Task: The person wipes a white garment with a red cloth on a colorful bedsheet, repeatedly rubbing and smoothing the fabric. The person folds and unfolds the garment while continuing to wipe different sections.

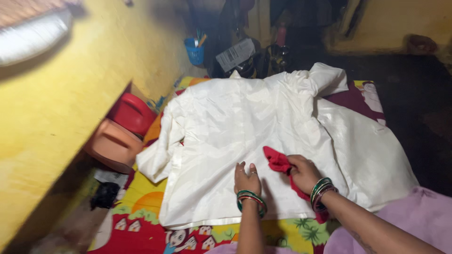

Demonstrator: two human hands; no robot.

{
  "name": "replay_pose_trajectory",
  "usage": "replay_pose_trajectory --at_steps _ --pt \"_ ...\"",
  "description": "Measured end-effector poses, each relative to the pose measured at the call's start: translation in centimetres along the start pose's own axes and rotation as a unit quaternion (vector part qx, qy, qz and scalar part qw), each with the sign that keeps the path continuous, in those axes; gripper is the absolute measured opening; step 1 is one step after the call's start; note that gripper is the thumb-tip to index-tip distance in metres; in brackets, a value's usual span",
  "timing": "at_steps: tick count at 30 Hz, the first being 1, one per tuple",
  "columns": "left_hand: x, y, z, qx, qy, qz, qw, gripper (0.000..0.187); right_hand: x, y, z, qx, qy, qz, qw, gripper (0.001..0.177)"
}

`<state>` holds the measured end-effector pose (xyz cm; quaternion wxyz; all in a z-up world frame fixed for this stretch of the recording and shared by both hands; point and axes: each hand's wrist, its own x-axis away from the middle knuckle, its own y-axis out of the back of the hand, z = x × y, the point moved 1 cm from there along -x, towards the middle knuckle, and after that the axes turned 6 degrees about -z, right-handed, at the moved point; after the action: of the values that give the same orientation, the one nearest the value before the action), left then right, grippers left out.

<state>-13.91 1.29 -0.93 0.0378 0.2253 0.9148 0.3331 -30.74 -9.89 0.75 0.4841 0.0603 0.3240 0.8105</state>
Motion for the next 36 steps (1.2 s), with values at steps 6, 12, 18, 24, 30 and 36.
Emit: replay_pose_trajectory --at_steps 6,12,18,24,30,36 --pt "6.0 4.7 -2.5 0.045 0.023 -0.094 0.994 0.048 5.1 0.8 6.9 -0.062 0.013 0.104 0.993 0.04" --pt "11.3 10.3 -5.0 0.061 0.05 -0.08 0.994 0.042 7.9 4.6 11.4 -0.17 -0.108 0.111 0.973 0.036" --pt "13.2 11.9 -6.6 0.096 0.041 -0.129 0.986 0.037 8.5 4.7 12.1 -0.245 -0.109 0.181 0.946 0.048" --pt "13.0 13.5 -7.2 0.076 0.024 -0.159 0.984 0.035 7.9 4.5 12.3 -0.093 0.026 0.138 0.986 0.042" --pt "12.9 13.7 -8.1 0.081 0.019 -0.122 0.989 0.035 5.7 5.5 11.3 -0.188 -0.064 0.13 0.971 0.03" --pt "12.7 10.3 -9.7 0.083 0.0 -0.081 0.993 0.035 3.8 7.8 6.7 -0.167 -0.134 0.057 0.975 0.029"
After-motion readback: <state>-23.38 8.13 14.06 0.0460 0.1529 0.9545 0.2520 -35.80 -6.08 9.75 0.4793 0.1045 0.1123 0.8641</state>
